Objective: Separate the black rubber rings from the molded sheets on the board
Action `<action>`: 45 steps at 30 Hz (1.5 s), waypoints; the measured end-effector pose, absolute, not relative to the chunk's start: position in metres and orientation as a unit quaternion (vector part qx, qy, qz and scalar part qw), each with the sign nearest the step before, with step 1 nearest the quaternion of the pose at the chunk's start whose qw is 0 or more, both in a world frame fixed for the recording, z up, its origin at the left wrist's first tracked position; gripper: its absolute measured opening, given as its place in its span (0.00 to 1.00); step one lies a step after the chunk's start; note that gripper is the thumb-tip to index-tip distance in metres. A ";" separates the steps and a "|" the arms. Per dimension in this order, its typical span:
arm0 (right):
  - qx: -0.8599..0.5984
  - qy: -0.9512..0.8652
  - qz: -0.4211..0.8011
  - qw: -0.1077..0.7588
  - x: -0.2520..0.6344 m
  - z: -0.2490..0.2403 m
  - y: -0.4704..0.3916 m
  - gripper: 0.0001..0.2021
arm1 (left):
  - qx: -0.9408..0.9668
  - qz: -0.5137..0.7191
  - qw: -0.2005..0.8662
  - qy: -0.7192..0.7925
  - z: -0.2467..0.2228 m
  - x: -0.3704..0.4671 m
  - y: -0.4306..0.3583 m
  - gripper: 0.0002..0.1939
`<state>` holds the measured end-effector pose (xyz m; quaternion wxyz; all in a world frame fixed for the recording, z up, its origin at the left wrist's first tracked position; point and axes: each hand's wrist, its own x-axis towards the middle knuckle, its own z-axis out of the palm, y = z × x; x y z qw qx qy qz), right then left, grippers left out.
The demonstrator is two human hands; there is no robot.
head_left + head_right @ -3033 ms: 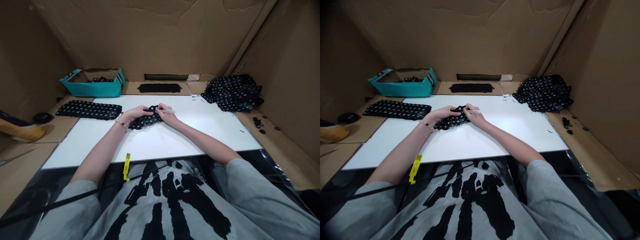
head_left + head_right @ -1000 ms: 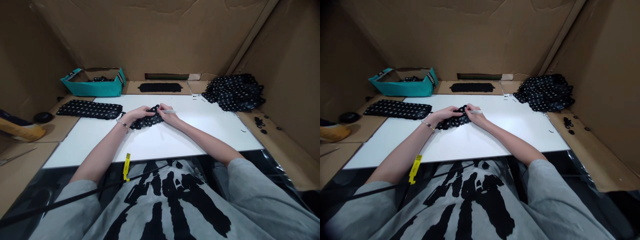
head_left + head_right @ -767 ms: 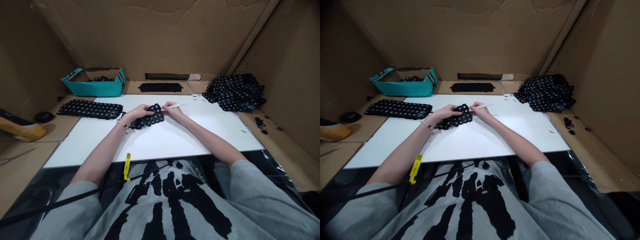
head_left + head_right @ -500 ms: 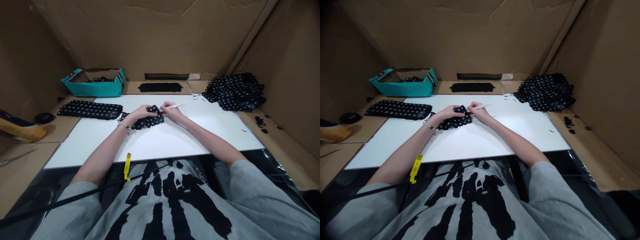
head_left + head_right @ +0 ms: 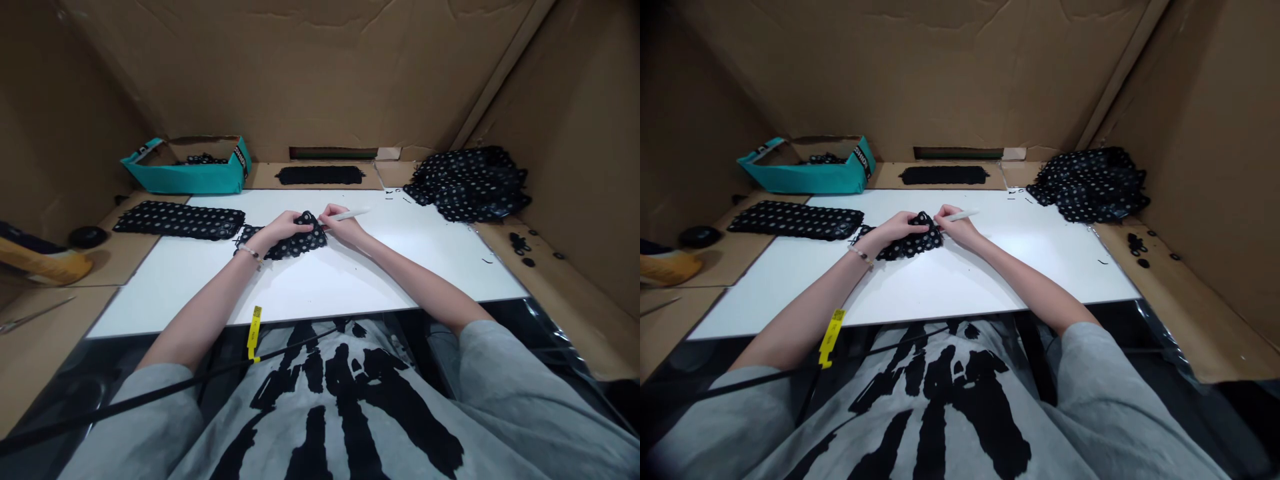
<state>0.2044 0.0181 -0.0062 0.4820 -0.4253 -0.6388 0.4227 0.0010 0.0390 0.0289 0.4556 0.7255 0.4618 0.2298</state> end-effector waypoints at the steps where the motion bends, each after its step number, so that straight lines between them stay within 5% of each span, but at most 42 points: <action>1: -0.431 -0.659 0.397 0.471 0.204 -0.005 0.016 0.12 | 0.727 0.225 0.458 0.460 0.029 0.001 0.039 0.22; 8: -0.460 -0.719 0.266 0.448 0.196 0.002 0.005 0.10 | 0.727 0.177 0.491 0.446 0.038 -0.002 0.040 0.21; 16: -0.459 -0.674 0.362 0.452 0.195 0.001 0.007 0.12 | 0.719 0.144 0.526 0.432 0.035 -0.009 0.045 0.23; 23: -0.464 -0.519 0.491 0.524 0.204 0.002 0.022 0.15 | 0.722 0.392 0.270 0.503 0.054 0.001 0.035 0.21; 26: -0.448 -0.480 0.532 0.535 0.205 0.009 0.024 0.17 | 0.720 0.357 0.447 0.394 0.064 0.017 0.009 0.22; 29: -0.419 -0.452 0.561 0.553 0.203 0.016 0.020 0.19 | 0.687 0.120 0.669 0.257 0.060 0.038 -0.027 0.23; 32: -0.384 -0.446 0.577 0.567 0.199 0.022 0.015 0.21 | 0.641 0.023 0.735 0.222 0.043 0.056 -0.051 0.21; 40: -0.310 -0.419 0.576 0.630 0.205 0.042 0.011 0.21 | 0.543 0.364 0.651 0.386 0.004 0.066 -0.027 0.17; 45: -0.321 -0.421 0.564 0.634 0.221 0.047 0.013 0.23 | 0.547 0.416 0.559 0.464 0.006 0.055 -0.008 0.13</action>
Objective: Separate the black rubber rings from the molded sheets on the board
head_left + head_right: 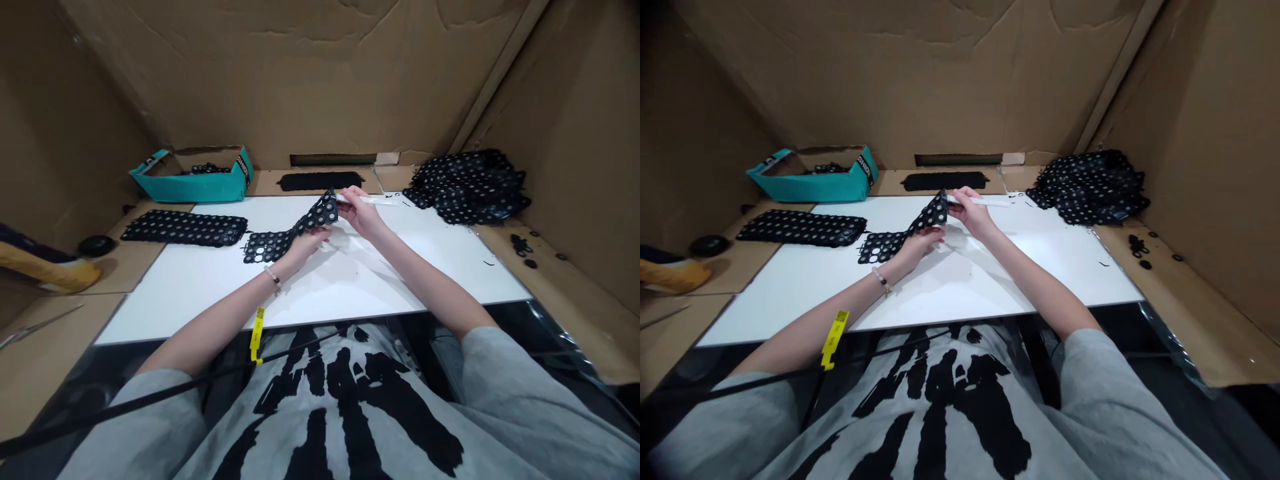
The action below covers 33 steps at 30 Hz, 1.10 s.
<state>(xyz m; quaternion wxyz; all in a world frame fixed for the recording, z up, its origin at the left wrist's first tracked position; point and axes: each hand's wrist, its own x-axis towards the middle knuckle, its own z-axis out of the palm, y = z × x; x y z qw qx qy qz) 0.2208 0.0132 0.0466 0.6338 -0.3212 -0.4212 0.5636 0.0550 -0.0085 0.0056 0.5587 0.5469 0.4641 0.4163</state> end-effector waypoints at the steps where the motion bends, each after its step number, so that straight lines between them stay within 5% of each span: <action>1: -0.324 -0.427 0.561 0.631 0.223 0.046 0.014 0.23 | 0.541 0.416 0.574 0.452 0.008 0.052 -0.006 0.16; 6: -0.352 -0.447 0.556 0.606 0.226 0.036 0.021 0.24 | 0.444 0.452 0.701 0.326 0.020 0.045 0.004 0.28; 10: -0.360 -0.467 0.553 0.588 0.223 0.030 0.022 0.24 | 0.381 0.455 0.726 0.347 0.023 0.044 0.005 0.27; 15: -0.374 -0.483 0.553 0.567 0.221 0.031 0.019 0.21 | 0.388 0.476 0.678 0.405 0.015 0.048 0.004 0.18; 33: -0.384 -0.437 0.608 0.540 0.213 0.029 0.013 0.13 | 0.417 0.542 0.552 0.477 -0.002 0.048 0.016 0.22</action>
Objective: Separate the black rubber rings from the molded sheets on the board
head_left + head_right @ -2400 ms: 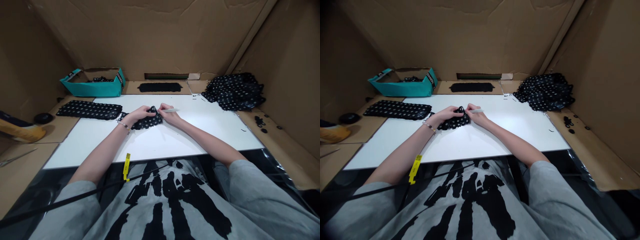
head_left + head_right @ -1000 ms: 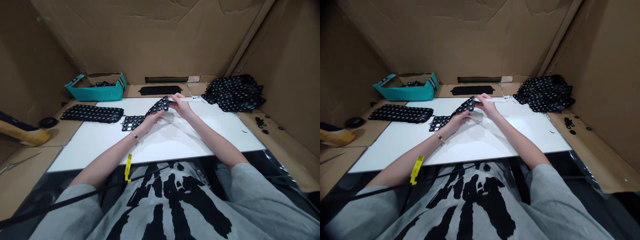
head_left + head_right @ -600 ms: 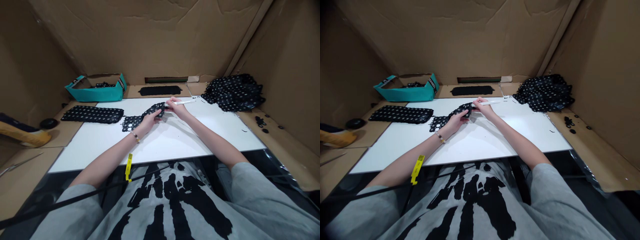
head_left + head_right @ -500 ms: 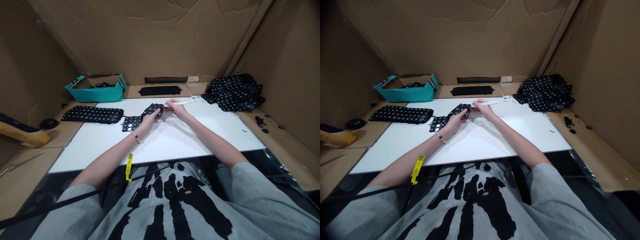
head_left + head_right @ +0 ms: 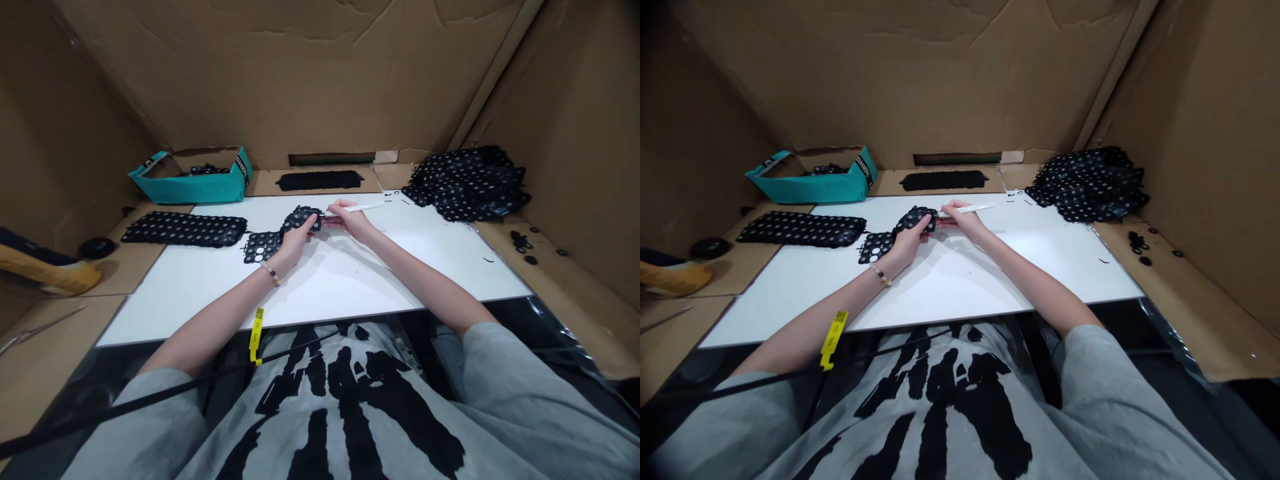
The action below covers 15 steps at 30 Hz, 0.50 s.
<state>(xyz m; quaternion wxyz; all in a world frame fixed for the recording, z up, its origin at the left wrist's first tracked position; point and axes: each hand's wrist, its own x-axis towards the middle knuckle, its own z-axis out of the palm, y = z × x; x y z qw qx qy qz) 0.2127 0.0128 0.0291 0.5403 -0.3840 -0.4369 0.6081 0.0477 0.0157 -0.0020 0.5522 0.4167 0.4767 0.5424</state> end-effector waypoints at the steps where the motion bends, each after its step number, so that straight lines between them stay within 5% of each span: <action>1: -0.385 -0.437 0.605 0.543 0.212 0.028 0.013 0.13 | 0.420 0.541 0.551 0.476 -0.002 0.048 0.016 0.22; 15: -0.405 -0.494 0.547 0.541 0.211 0.023 0.016 0.16 | 0.408 0.520 0.553 0.507 0.004 0.047 0.012 0.20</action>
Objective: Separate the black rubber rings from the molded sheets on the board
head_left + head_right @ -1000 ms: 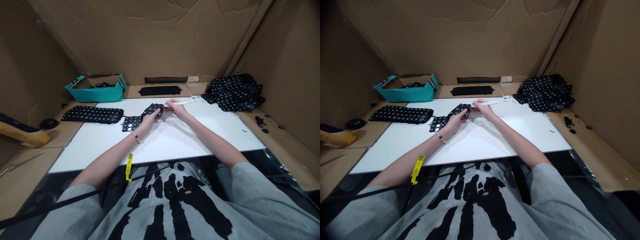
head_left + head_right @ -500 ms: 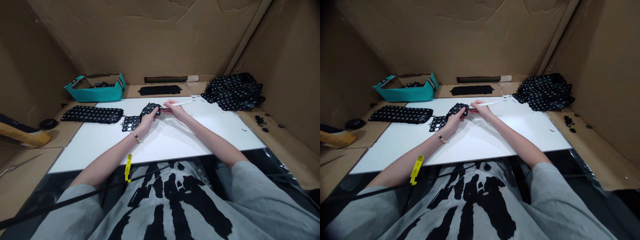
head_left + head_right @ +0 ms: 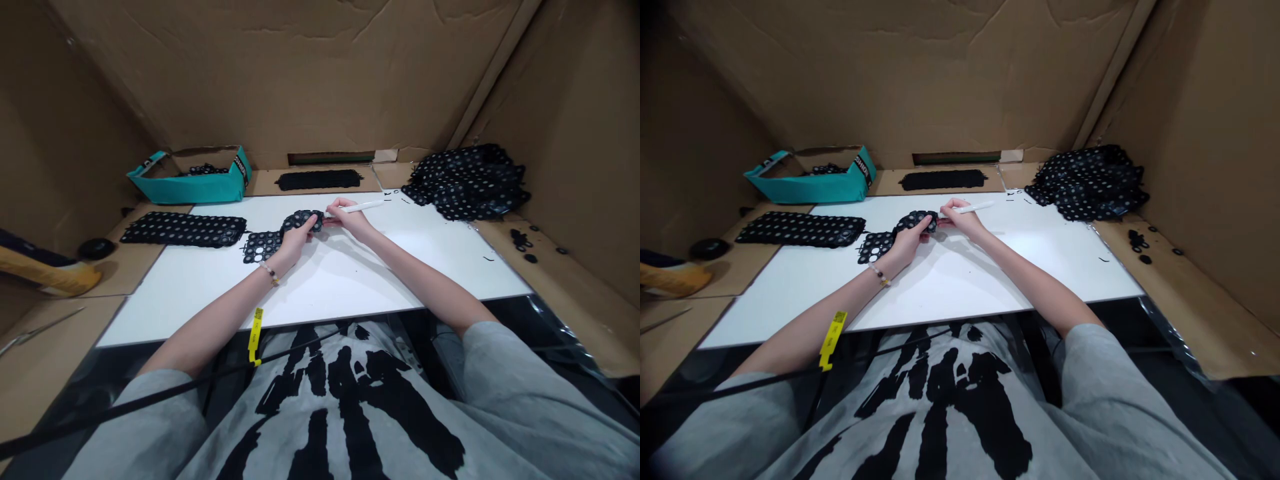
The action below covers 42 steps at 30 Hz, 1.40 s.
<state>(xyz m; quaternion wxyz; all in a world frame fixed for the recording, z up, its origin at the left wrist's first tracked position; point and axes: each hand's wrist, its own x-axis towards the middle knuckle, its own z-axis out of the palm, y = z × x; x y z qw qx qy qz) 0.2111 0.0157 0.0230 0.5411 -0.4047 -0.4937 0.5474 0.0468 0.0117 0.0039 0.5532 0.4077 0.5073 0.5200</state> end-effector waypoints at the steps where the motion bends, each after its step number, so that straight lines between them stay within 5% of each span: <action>1: -0.408 -0.508 0.529 0.544 0.210 0.021 0.015 0.16 | 0.404 0.520 0.558 0.505 0.004 0.047 0.011 0.20; 9: -0.467 -0.642 0.327 0.513 0.207 0.009 0.007 0.11 | 0.401 0.507 0.616 0.450 0.003 0.051 0.004 0.15; 18: -0.471 -0.654 0.293 0.515 0.206 0.014 0.005 0.12 | 0.436 0.466 0.652 0.409 0.005 0.042 0.015 0.14; 28: -0.443 -0.518 0.449 0.578 0.212 0.013 0.019 0.15 | 0.496 0.403 0.616 0.460 0.003 0.038 0.019 0.16; 33: -0.426 -0.444 0.582 0.532 0.219 0.027 0.019 0.15 | 0.475 0.432 0.590 0.490 -0.001 0.038 0.020 0.18; 42: -0.430 -0.464 0.586 0.506 0.218 0.030 0.015 0.13 | 0.488 0.411 0.583 0.504 -0.004 0.036 0.025 0.19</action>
